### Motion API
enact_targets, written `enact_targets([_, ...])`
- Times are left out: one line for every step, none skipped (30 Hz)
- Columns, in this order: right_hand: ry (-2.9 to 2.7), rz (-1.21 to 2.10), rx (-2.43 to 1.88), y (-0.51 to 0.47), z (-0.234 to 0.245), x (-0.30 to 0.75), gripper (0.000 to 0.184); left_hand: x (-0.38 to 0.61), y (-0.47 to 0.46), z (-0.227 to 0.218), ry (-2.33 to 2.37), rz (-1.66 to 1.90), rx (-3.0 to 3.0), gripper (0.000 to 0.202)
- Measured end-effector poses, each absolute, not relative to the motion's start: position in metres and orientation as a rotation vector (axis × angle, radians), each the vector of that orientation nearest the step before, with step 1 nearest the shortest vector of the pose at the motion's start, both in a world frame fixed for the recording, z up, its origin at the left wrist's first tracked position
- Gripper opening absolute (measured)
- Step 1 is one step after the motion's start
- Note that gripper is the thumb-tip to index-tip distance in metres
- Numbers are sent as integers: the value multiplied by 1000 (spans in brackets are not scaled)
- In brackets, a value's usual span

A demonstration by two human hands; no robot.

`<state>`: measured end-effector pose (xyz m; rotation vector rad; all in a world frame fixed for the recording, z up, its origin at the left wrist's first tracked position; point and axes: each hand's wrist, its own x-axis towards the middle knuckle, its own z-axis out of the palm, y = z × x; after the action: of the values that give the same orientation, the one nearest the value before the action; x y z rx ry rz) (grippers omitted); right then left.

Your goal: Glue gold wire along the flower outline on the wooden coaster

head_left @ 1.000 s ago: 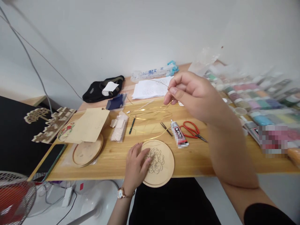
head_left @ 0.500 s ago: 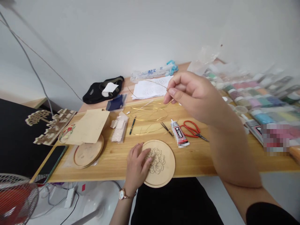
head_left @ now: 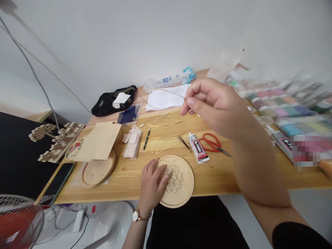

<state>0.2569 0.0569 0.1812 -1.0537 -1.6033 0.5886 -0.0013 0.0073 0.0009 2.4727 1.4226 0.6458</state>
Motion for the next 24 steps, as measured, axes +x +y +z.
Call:
enact_targets([-1602,586,-1057,56,181,257,9,-1,7,1,1420,642,2478,25])
enact_targets([-1603,585,-1058,56,182,257,9,-1,7,2,1419,637,2482,25])
enact_targets([-1605,585,-1058,56,182,257,9,-1,7,2,1418,630,2485,25])
enact_targets([-1608,587,-1057,55,181,257,9,-1,7,3,1418,622,2486,25])
enact_targets([-1611,589,-1053,55,181,257,8,-1,8,5,1418,612,2486,26])
enact_targets([-1614,592,-1047,54,181,258,8,-1,8,6,1418,599,2485,26])
enact_targets([-1615,593,-1039,54,180,258,7,-1,8,7,1417,585,2483,26])
enact_targets([-1616,592,-1030,53,180,259,7,-1,8,8,1416,570,2481,26])
enact_targets([-1617,588,-1025,53,180,259,7,-1,9,9,1414,554,2479,27])
enact_targets([-1620,579,-1026,52,180,260,7,-2,9,10,1413,539,2478,28])
enact_targets([-1622,567,-1034,52,181,260,8,-2,9,11,1413,524,2477,28])
enact_targets([-1623,553,-1046,52,181,261,8,-2,9,13,1413,510,2478,29])
enact_targets([-1623,540,-1057,51,181,261,8,-3,10,14,1413,496,2479,29])
enact_targets([-1623,530,-1064,51,182,261,9,-3,10,15,1412,483,2481,30])
enact_targets([-1622,522,-1065,50,182,261,9,-4,10,16,1410,470,2484,30])
enact_targets([-1621,519,-1064,49,183,260,10,-4,11,17,1406,458,2487,30])
enact_targets([-1624,519,-1063,49,183,260,11,-4,12,18,1402,448,2491,30])
enact_targets([-1631,522,-1062,48,183,260,11,-5,12,19,1397,438,2495,30])
enact_targets([-1640,526,-1060,47,183,259,11,-5,13,20,1393,431,2499,31])
enact_targets([-1647,528,-1056,47,183,259,11,-5,14,20,1389,425,2503,31])
enact_targets([-1654,530,-1052,46,183,259,10,-5,14,20,1387,420,2506,31])
enact_targets([-1660,533,-1049,46,183,258,9,-5,14,20,1387,416,2509,31])
enact_targets([-1665,534,-1047,45,183,258,8,-5,14,20,1389,413,2510,31])
enact_targets([-1670,536,-1046,45,183,258,7,-5,14,20,1393,411,2510,31])
